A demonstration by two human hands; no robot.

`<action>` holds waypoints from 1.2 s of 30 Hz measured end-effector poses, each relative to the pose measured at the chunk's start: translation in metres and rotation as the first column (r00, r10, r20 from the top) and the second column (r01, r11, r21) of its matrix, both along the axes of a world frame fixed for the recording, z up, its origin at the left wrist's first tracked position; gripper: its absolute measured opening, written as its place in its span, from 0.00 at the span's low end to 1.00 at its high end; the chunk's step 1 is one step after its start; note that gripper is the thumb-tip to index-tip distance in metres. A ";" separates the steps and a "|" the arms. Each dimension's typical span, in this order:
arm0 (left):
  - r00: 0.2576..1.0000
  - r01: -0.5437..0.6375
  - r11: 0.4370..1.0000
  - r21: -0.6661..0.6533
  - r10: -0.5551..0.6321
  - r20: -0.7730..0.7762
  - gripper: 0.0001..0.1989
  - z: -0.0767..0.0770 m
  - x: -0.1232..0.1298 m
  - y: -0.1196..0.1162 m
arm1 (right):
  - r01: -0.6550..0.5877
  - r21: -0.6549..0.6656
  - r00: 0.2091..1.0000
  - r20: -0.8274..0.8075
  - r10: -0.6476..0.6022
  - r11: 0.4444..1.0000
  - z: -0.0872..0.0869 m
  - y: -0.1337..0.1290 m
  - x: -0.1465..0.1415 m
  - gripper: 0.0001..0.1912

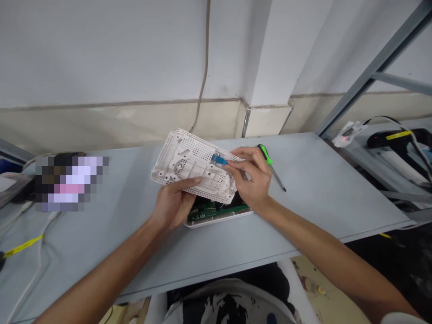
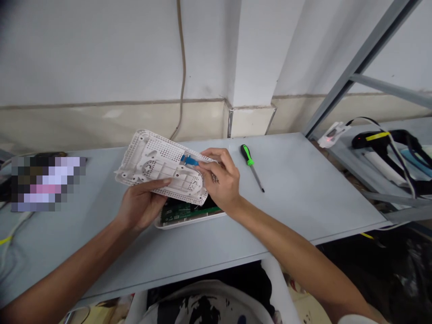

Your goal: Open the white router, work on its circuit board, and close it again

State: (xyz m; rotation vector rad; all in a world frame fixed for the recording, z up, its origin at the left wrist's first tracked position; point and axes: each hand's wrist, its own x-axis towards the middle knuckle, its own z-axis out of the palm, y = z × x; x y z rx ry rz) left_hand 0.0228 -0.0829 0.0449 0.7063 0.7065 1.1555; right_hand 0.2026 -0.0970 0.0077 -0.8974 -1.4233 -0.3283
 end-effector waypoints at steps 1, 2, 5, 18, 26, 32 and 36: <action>1.000 -0.006 1.000 0.007 0.006 -0.004 0.38 0.001 -0.001 0.001 | -0.017 -0.007 1.000 -0.002 0.017 1.000 0.001 0.000 0.000 0.06; 1.000 -0.009 1.000 0.013 0.009 -0.011 0.38 0.003 -0.002 0.002 | -0.043 -0.015 0.999 0.000 0.043 0.999 0.001 -0.001 0.001 0.05; 0.999 -0.028 0.999 0.022 0.029 -0.032 0.38 0.005 -0.004 0.003 | -0.140 -0.050 0.990 0.012 0.141 0.989 0.002 -0.003 0.006 0.07; 0.999 -0.018 1.000 -0.023 0.017 -0.033 0.36 0.004 -0.004 0.001 | -0.036 -0.041 0.999 0.006 0.036 0.999 0.001 -0.004 0.006 0.08; 0.995 -0.086 0.996 0.025 0.087 -0.045 0.37 0.007 -0.007 0.007 | 0.016 -0.041 0.993 0.118 -0.011 0.999 -0.004 -0.001 0.008 0.06; 0.993 -0.112 0.993 0.033 0.113 -0.036 0.39 0.008 -0.008 0.008 | -0.044 -0.016 0.994 0.097 0.046 0.999 -0.005 -0.001 0.004 0.09; 0.993 -0.115 0.993 0.012 0.115 -0.032 0.40 0.009 -0.007 0.006 | -0.025 -0.035 0.998 0.063 0.027 0.999 -0.005 -0.001 0.002 0.07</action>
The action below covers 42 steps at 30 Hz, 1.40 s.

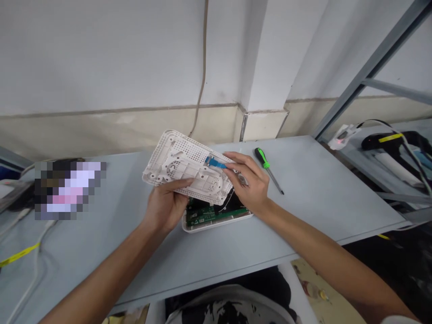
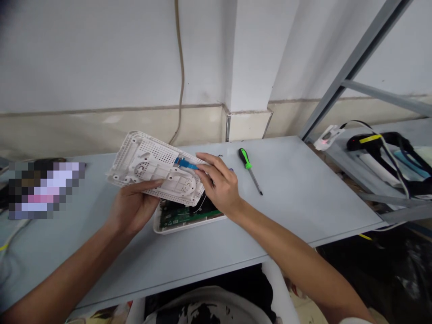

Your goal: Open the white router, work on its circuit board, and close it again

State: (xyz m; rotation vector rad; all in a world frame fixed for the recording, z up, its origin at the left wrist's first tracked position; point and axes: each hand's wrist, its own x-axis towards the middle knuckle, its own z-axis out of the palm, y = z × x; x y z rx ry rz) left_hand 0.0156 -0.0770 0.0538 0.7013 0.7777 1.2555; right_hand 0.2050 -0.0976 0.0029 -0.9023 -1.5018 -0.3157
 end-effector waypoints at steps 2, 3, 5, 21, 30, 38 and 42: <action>1.000 0.005 1.000 -0.003 -0.005 -0.006 0.39 0.001 0.000 -0.001 | 0.002 -0.004 1.000 -0.008 -0.002 1.000 0.001 0.000 -0.001 0.06; 1.000 0.008 1.000 -0.002 -0.008 -0.011 0.39 0.002 0.000 -0.001 | 0.009 -0.003 1.000 -0.009 -0.009 1.000 0.001 -0.001 -0.001 0.06; 1.000 0.011 1.000 0.005 -0.011 -0.026 0.38 0.002 0.000 0.000 | 0.040 0.002 0.999 0.006 -0.041 0.999 0.003 -0.002 -0.001 0.05; 0.996 -0.085 0.994 0.067 0.086 -0.019 0.36 0.000 -0.002 0.002 | 0.172 0.043 0.985 -0.028 -0.171 0.984 0.008 -0.005 -0.008 0.08; 0.999 -0.044 0.999 -0.009 0.043 -0.012 0.38 0.002 0.001 -0.002 | 0.210 -0.053 0.977 0.041 -0.208 0.976 0.001 -0.002 -0.006 0.03; 0.999 -0.035 0.999 0.004 0.035 -0.021 0.38 0.001 0.001 0.000 | 0.224 -0.085 0.971 0.105 -0.215 0.971 0.001 -0.004 -0.006 0.06; 0.999 -0.031 0.999 0.023 0.032 -0.033 0.38 0.000 0.002 -0.002 | 0.229 -0.039 0.966 0.135 -0.222 0.973 0.003 -0.004 -0.006 0.06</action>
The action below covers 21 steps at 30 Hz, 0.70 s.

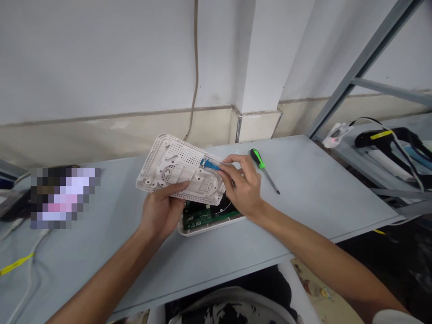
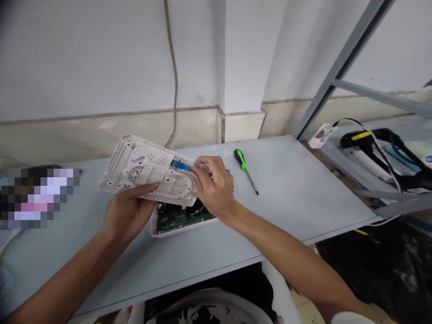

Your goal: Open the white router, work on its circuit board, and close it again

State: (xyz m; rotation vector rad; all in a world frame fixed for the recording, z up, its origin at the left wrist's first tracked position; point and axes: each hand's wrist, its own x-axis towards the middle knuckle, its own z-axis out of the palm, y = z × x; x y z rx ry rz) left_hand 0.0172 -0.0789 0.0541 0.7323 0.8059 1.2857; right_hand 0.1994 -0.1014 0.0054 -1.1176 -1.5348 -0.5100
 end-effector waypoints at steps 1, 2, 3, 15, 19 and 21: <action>1.000 0.006 1.000 0.001 -0.006 0.001 0.37 -0.001 0.000 0.000 | 0.003 0.016 1.000 0.006 -0.003 1.000 0.000 0.000 0.000 0.07; 1.000 0.015 1.000 0.005 -0.015 0.003 0.37 -0.002 0.000 -0.001 | 0.009 0.030 1.000 0.005 -0.009 1.000 0.001 0.000 0.000 0.07; 1.000 0.028 1.000 0.010 -0.028 0.006 0.37 -0.003 0.000 -0.001 | 0.015 0.039 1.000 0.000 -0.015 0.999 0.001 0.000 0.000 0.06; 0.993 0.111 0.992 -0.059 -0.112 -0.026 0.38 -0.005 -0.003 -0.001 | 0.012 0.069 1.000 0.001 -0.012 0.998 0.000 0.006 0.005 0.07; 0.994 0.109 0.993 -0.054 -0.109 -0.003 0.37 -0.004 0.001 -0.005 | -0.099 0.154 0.994 -0.036 0.106 0.983 0.000 0.008 0.005 0.06; 0.994 0.108 0.992 -0.060 -0.107 0.007 0.37 -0.006 0.002 -0.006 | -0.151 0.176 0.985 -0.052 0.163 0.973 -0.001 0.009 0.004 0.06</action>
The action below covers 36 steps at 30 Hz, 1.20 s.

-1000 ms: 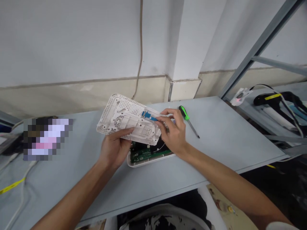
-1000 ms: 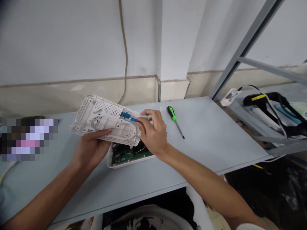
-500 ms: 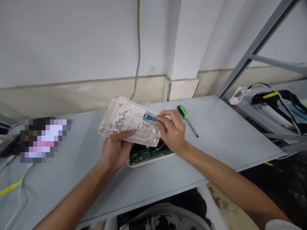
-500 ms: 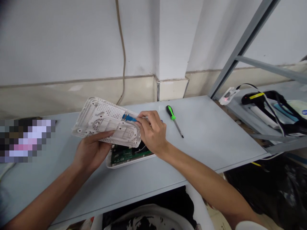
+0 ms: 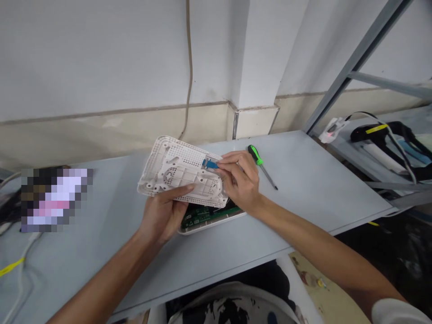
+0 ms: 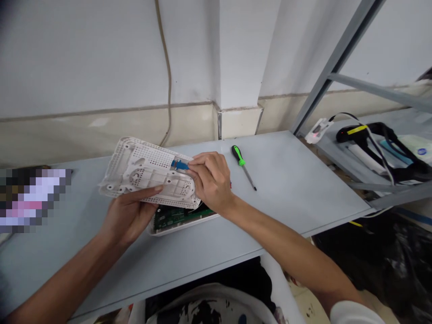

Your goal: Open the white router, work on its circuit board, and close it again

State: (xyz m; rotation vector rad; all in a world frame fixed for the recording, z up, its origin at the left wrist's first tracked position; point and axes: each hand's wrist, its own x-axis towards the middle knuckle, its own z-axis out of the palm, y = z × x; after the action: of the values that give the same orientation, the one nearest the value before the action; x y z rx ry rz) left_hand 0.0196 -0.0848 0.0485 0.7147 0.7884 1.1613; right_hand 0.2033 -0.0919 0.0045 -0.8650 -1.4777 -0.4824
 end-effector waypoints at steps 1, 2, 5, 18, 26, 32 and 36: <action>1.000 -0.001 1.000 -0.003 0.001 0.004 0.36 -0.001 0.000 0.000 | -0.015 -0.004 1.000 -0.009 0.015 1.000 0.000 0.000 -0.001 0.06; 1.000 0.003 1.000 0.001 -0.003 0.006 0.35 -0.002 0.000 0.001 | -0.023 -0.020 1.000 -0.017 0.022 1.000 0.000 0.001 -0.001 0.06; 1.000 0.019 0.998 0.056 -0.018 -0.013 0.33 -0.002 -0.004 0.003 | -0.045 -0.090 0.999 -0.017 0.043 0.995 0.003 -0.001 0.000 0.05; 0.989 -0.108 0.949 0.295 0.132 -0.063 0.31 0.025 -0.032 0.027 | -0.690 -0.462 0.668 -0.704 0.243 0.558 0.016 -0.003 0.037 0.18; 0.991 0.117 0.979 0.170 -0.105 -0.077 0.20 0.003 -0.027 0.028 | -0.803 -0.578 0.424 -0.726 0.542 -0.145 0.024 -0.020 0.017 0.47; 0.945 0.279 0.910 0.307 -0.204 -0.255 0.18 0.008 -0.022 0.026 | -0.789 -0.565 0.293 -0.692 0.660 -0.241 0.035 -0.027 0.016 0.47; 0.929 0.275 0.864 0.422 -0.126 -0.348 0.27 0.007 -0.033 0.040 | -0.687 -0.678 0.596 -0.319 0.737 0.262 0.038 -0.024 0.038 0.52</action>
State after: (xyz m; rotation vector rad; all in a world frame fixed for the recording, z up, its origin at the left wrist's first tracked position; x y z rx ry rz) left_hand -0.0135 -0.0443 0.0556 1.3787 0.6728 1.0639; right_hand 0.2415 -0.1158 0.0429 -0.6571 -1.9734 0.9227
